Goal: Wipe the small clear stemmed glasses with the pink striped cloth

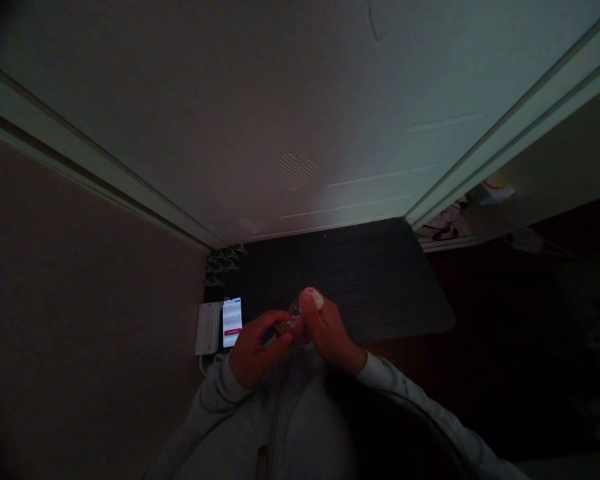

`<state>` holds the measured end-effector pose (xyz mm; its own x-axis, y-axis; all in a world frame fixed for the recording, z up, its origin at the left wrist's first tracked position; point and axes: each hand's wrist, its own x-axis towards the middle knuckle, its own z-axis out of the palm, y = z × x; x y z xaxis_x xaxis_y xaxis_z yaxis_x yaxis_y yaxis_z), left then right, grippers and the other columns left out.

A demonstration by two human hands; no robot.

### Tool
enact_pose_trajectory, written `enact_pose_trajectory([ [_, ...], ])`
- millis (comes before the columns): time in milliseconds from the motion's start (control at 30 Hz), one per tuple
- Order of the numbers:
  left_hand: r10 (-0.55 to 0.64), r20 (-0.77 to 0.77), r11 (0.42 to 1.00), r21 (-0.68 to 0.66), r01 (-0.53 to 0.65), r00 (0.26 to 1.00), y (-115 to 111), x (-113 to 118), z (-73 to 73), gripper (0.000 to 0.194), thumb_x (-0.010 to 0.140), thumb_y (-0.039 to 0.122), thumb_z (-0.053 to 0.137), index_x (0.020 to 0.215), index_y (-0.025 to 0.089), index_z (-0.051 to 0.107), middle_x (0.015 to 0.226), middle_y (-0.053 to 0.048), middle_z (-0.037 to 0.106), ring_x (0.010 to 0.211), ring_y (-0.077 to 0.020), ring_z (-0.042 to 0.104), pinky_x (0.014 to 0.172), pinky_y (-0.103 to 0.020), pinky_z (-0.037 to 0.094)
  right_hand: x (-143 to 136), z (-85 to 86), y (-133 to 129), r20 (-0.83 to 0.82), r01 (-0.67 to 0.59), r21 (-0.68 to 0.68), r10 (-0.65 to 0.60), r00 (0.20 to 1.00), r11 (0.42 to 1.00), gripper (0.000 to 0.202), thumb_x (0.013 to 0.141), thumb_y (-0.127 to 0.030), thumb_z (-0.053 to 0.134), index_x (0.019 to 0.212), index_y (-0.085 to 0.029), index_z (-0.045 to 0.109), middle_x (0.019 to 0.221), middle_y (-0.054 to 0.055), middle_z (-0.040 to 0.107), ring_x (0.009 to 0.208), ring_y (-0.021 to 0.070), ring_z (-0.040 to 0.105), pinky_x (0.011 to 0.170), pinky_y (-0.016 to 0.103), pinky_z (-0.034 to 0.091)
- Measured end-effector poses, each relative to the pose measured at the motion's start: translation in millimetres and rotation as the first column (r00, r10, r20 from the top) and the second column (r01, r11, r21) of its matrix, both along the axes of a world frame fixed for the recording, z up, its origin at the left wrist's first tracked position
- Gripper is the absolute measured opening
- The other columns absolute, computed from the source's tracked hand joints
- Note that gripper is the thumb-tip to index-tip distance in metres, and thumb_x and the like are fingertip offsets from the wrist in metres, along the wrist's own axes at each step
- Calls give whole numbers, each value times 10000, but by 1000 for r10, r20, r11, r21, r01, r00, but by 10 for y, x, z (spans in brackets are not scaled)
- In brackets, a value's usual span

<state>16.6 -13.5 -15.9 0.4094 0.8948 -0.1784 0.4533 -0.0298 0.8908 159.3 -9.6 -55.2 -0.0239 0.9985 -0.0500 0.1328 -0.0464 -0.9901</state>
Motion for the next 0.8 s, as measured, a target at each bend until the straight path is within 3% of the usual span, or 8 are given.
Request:
enact_pose_trajectory([
  [400,87,9,992,-90,-86,996,-7,15,-53,141,762,223,428,762,153,551,660,0,564,612,-123,507,575,-228,398,-18,29,-42,-79,-21,-46,17,997,999,367,853,-425,273,613,-192,424,609,-14,423,584,124,408,585,255,368],
  [800,147,29,985,-92,-144,989,-36,-14,-136,152,786,255,437,813,164,556,729,-9,588,666,-126,528,617,-236,415,-25,59,-48,-123,-46,-71,37,992,996,374,853,-427,278,595,-193,415,602,-13,431,577,123,420,598,258,390],
])
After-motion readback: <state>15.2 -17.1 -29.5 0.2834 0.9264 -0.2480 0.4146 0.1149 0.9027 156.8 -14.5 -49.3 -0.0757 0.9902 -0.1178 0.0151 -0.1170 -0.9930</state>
